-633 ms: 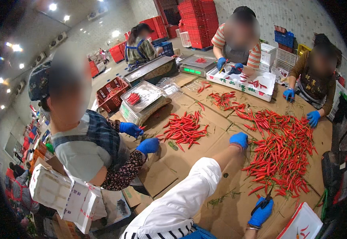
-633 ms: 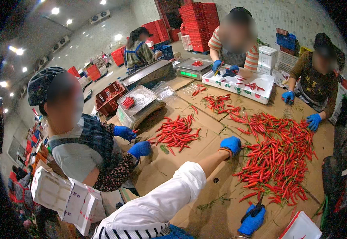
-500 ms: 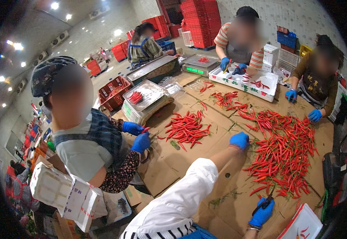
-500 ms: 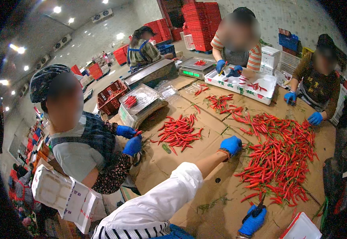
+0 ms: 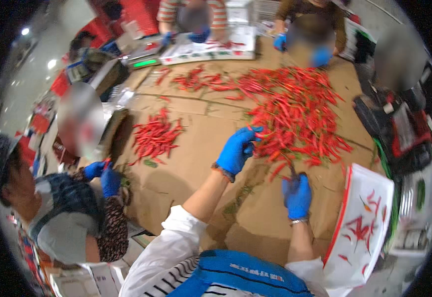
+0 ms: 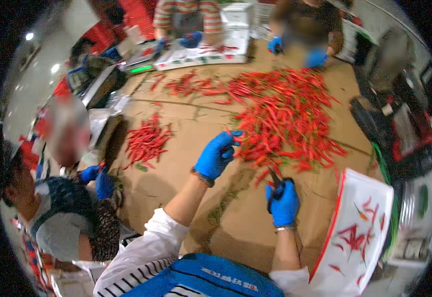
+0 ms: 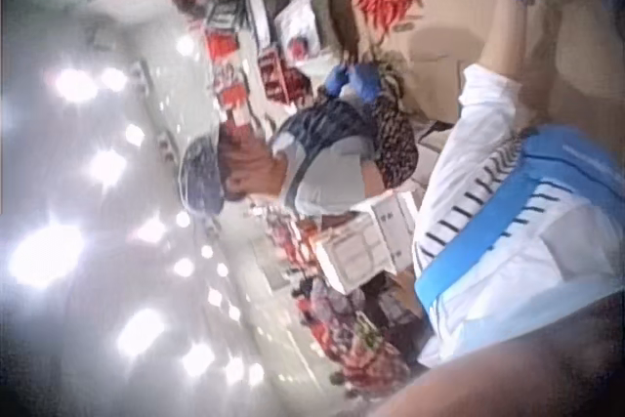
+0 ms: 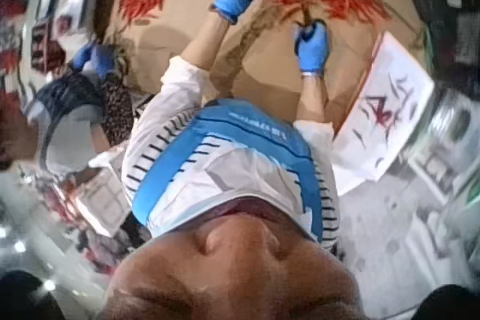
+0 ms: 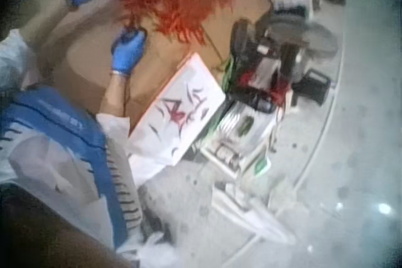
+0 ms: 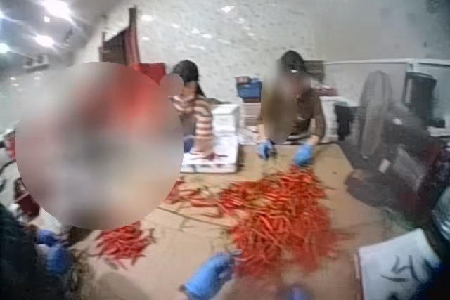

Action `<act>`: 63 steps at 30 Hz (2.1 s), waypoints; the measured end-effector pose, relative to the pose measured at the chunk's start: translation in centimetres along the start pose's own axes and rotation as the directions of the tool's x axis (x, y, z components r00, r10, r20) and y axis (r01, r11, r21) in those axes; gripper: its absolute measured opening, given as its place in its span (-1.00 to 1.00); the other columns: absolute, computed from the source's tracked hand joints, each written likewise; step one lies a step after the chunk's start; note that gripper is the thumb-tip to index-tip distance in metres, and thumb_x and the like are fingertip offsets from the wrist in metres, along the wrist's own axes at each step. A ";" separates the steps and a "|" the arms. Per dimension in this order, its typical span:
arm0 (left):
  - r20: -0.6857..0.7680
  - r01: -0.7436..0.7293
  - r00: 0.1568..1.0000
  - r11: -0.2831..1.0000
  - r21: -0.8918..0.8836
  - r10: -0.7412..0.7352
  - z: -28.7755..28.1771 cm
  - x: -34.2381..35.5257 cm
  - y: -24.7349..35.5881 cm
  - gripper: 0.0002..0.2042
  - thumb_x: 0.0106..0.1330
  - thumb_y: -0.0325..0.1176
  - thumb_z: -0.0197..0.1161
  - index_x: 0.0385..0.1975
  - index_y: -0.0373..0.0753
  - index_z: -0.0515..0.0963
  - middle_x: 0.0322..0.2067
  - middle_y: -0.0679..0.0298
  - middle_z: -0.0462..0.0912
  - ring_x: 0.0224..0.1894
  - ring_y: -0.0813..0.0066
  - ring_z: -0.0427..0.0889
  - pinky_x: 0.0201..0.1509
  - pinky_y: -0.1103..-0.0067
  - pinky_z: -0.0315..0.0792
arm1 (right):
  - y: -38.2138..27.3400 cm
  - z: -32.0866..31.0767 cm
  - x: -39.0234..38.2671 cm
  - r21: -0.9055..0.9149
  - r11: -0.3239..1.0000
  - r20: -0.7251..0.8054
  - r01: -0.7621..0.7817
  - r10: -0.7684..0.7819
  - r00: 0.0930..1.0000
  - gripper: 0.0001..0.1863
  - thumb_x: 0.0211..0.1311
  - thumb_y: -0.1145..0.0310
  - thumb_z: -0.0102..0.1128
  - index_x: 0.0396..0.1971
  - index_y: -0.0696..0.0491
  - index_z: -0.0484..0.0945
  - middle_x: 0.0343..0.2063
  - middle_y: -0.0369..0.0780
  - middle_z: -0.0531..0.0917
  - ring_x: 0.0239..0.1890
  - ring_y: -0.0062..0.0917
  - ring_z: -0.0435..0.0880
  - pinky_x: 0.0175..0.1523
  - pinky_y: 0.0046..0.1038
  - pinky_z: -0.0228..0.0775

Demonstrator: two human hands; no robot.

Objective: The person trims the stems off red chili peppers using scissors and places the trimmed peppers into a white tray. The person also gathers and discards the cut stems into a nearby basket.

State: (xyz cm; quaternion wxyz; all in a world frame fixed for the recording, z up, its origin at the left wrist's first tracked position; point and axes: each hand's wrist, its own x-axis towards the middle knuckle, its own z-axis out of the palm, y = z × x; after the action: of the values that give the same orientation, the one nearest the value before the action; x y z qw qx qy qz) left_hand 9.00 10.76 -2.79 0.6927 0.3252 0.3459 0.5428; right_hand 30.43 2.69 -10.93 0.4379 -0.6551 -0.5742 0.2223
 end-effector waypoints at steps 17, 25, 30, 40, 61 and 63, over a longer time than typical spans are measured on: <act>0.023 0.112 0.993 0.979 0.170 -0.118 4.4 -1.3 -1.9 -0.82 0.18 -0.38 0.08 -0.27 -0.24 0.55 -0.66 0.48 0.33 -0.68 0.76 0.12 -0.61 0.76 0.00 | 0.2 -1.2 0.0 -0.012 0.998 0.035 0.057 -0.057 0.998 -0.63 -0.06 0.41 0.36 -0.28 0.14 0.37 -0.55 -0.36 0.36 -0.49 -0.65 0.31 -0.36 -0.53 0.32; 0.047 0.111 0.991 0.969 0.221 -0.124 4.1 -1.1 -2.8 -0.85 0.20 -0.40 0.07 -0.32 -0.25 0.56 -0.54 0.44 0.52 -0.65 0.82 0.18 -0.60 0.79 0.05 | 2.1 0.1 0.2 0.155 0.988 -0.003 -0.022 0.023 1.000 -0.55 -0.21 0.28 0.46 -0.40 0.10 0.35 -0.65 -0.25 0.40 -0.58 -0.36 0.41 -0.43 -0.37 0.29; 0.097 0.009 0.994 0.906 0.423 -0.055 4.3 -2.0 -2.8 -0.80 0.21 -0.38 0.05 -0.26 -0.22 0.59 -0.64 0.49 0.37 -0.62 0.80 0.20 -0.55 0.77 0.11 | -0.3 -0.8 -0.3 0.082 0.996 0.050 -0.045 0.041 0.998 -0.67 -0.03 0.18 0.32 -0.43 0.06 0.40 -0.68 -0.19 0.43 -0.62 -0.39 0.40 -0.46 -0.37 0.28; -0.340 0.196 0.924 0.980 0.031 -0.174 -7.7 -2.0 1.5 -0.75 0.27 -0.16 -0.02 -0.26 -0.06 0.59 -0.60 0.45 0.47 -0.64 0.68 0.28 -0.61 0.69 0.13 | 4.2 -0.8 0.2 0.211 0.977 0.044 0.020 -0.030 0.999 -0.67 0.23 0.35 0.03 -0.08 0.22 0.38 -0.28 -0.14 0.52 -0.34 -0.45 0.46 -0.20 -0.44 0.36; -0.061 0.052 0.994 0.099 0.994 0.094 -11.4 -15.5 1.5 -0.75 0.29 -0.20 -0.03 -0.24 -0.14 0.55 -0.28 0.23 0.59 -0.28 0.23 0.54 -0.22 0.33 0.40 | -1.8 -2.4 -2.7 -0.439 0.837 -0.043 0.327 -0.383 0.923 -0.70 0.25 0.23 -0.02 -0.26 0.18 0.50 -0.53 -0.07 0.58 -0.49 -0.25 0.55 -0.41 -0.43 0.37; -0.076 0.060 0.994 0.202 0.978 0.077 -12.8 -15.3 -0.6 -0.76 0.24 -0.20 0.00 -0.33 -0.13 0.59 -0.31 0.22 0.61 -0.26 0.26 0.55 -0.17 0.35 0.39 | 1.2 -2.1 -1.1 -0.659 0.533 0.035 0.531 -0.684 0.729 -0.70 0.26 0.25 -0.03 -0.19 0.19 0.46 -0.50 -0.08 0.59 -0.45 -0.27 0.56 -0.38 -0.46 0.38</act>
State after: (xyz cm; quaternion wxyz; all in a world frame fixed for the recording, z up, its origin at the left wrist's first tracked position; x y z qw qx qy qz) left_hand -3.94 -3.33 -8.39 0.3085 0.6618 0.6460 0.2227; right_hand 32.47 1.08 -11.03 0.3050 -0.5392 -0.7515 -0.2268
